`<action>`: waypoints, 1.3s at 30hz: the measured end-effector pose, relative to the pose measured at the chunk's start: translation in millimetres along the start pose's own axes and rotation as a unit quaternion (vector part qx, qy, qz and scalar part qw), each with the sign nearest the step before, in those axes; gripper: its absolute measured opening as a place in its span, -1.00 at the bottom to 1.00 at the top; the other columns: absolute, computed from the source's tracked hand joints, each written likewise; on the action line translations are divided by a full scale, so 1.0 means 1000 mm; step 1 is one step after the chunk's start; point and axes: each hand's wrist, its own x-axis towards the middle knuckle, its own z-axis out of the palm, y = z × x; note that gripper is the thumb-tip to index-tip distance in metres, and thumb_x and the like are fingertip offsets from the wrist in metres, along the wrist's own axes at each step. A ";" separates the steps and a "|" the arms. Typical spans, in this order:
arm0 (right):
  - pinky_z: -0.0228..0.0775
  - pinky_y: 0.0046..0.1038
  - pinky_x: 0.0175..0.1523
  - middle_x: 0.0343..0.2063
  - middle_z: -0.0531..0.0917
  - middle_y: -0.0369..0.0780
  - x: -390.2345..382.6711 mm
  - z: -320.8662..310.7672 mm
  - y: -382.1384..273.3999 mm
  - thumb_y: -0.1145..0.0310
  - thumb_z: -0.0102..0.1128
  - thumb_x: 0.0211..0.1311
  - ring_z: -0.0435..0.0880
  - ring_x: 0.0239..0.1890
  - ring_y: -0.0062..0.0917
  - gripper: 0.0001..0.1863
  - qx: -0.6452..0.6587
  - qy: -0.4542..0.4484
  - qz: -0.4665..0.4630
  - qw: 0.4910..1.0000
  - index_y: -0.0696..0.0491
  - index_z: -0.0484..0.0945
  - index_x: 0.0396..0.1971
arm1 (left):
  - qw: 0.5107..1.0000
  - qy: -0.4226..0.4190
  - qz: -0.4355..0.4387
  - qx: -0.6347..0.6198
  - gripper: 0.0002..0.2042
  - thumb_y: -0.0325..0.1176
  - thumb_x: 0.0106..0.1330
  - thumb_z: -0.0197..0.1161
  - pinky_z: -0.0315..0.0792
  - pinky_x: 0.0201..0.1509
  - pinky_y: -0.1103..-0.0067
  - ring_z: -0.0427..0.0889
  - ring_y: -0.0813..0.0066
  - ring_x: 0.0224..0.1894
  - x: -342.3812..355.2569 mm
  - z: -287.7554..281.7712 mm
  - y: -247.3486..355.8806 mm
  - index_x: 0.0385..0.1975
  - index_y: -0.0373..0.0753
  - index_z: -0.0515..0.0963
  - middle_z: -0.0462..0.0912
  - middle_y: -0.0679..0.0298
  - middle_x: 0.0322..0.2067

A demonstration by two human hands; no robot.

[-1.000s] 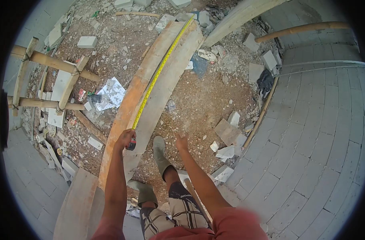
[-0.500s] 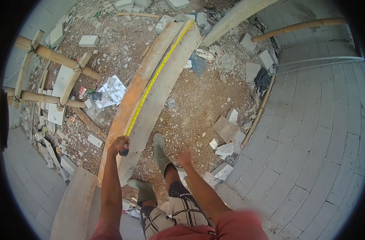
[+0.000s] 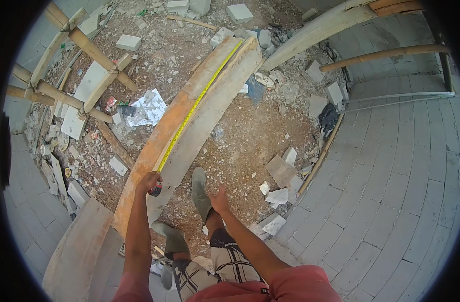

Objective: The person measures a wooden plank with a tape, uses a hand saw to cut through the wood, and uses pliers to manipulate small sections of the wood.

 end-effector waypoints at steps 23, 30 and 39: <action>0.49 -0.44 -0.27 -0.29 0.62 -0.17 -0.152 -0.696 -0.428 0.12 0.23 0.25 0.56 -0.26 -0.52 -0.13 0.252 0.492 -0.392 0.736 0.16 -0.05 0.38 | 0.982 -0.028 0.153 -0.104 -0.75 -0.16 0.34 0.21 0.33 -0.55 0.45 0.45 0.37 -0.58 -0.137 0.074 -0.157 -0.29 -0.26 0.51 0.49 0.27 -0.54; 0.52 -0.33 -0.23 -0.04 0.53 -0.04 -0.285 -0.786 -0.534 0.01 0.20 0.25 0.57 -0.09 -0.39 -0.13 0.332 0.498 -0.456 0.658 0.06 -0.04 0.39 | 0.982 0.035 0.182 0.031 -0.80 -0.26 0.32 0.12 0.33 -0.60 0.48 0.47 0.41 -0.58 -0.284 0.077 -0.208 -0.32 -0.26 0.55 0.51 0.33 -0.58; 0.50 -0.26 -0.21 -0.17 0.48 -0.20 -0.321 -0.838 -0.561 -0.11 0.13 0.22 0.50 -0.22 -0.49 -0.10 0.372 0.506 -0.455 0.632 0.06 -0.03 0.39 | 0.974 0.083 0.208 -0.026 -0.67 -0.07 0.32 0.11 0.26 -0.62 0.50 0.41 0.48 -0.65 -0.266 0.072 -0.238 -0.55 -0.19 0.53 0.46 0.37 -0.66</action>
